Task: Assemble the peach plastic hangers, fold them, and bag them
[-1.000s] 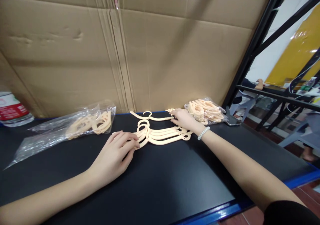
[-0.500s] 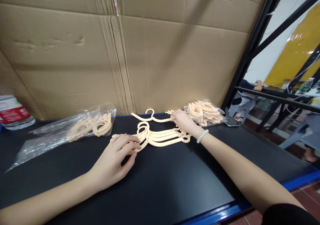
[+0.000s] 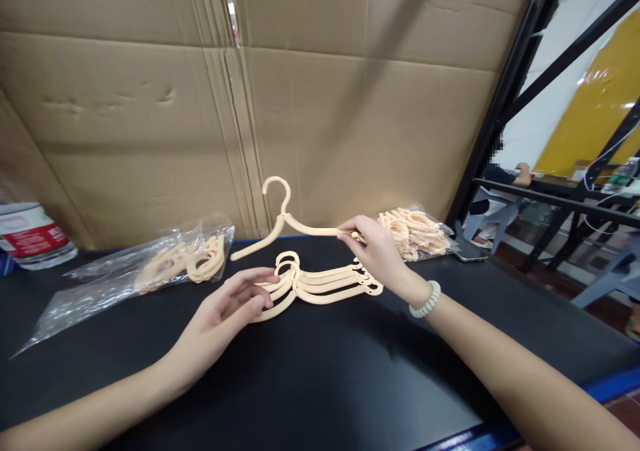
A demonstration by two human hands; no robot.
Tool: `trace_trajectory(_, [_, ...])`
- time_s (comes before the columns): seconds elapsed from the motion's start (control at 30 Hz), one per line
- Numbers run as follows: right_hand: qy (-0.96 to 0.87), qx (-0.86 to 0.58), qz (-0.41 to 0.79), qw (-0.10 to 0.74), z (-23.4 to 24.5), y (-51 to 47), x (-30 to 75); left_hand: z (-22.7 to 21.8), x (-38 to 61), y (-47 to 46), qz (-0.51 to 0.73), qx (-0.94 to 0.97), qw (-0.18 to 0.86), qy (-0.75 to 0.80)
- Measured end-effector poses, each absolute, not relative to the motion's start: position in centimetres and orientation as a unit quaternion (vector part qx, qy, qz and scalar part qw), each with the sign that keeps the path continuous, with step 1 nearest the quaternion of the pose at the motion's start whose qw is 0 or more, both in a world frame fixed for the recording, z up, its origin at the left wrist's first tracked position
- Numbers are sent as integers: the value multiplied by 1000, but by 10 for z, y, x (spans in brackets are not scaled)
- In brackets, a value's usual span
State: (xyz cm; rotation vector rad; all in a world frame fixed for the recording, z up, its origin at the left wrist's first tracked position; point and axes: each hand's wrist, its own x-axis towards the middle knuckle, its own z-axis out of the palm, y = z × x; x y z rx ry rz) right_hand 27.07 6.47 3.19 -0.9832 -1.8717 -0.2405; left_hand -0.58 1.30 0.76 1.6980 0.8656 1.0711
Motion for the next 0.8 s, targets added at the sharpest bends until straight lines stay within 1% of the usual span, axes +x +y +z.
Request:
trace_trajectory(0.07, [-762, -400, -49, 506, 34, 54, 261, 5, -4, 15, 436, 665, 517, 318])
trace_trajectory(0.17, [-775, -379, 41, 504, 33, 41, 247, 0, -1, 18, 453, 603, 598, 271])
trace_trajectory(0.27, [-814, -335, 117, 459, 29, 33, 239, -3, 0, 20, 471, 556, 640, 244])
trace_trajectory(0.33, [-844, -315, 138, 412, 27, 30, 236, -4, 1, 20, 472, 551, 644, 243])
trace_trajectory(0.4, [-862, -310, 133, 378, 29, 28, 236, -6, 1, 19, 468, 549, 646, 249])
trace_trajectory(0.67, [-873, -359, 39, 327, 47, 26, 254, -9, 1, 21, 437, 542, 667, 265])
trace_trajectory(0.8, [-865, -366, -79, 334, 46, 34, 262, -8, 2, 20, 443, 542, 668, 255])
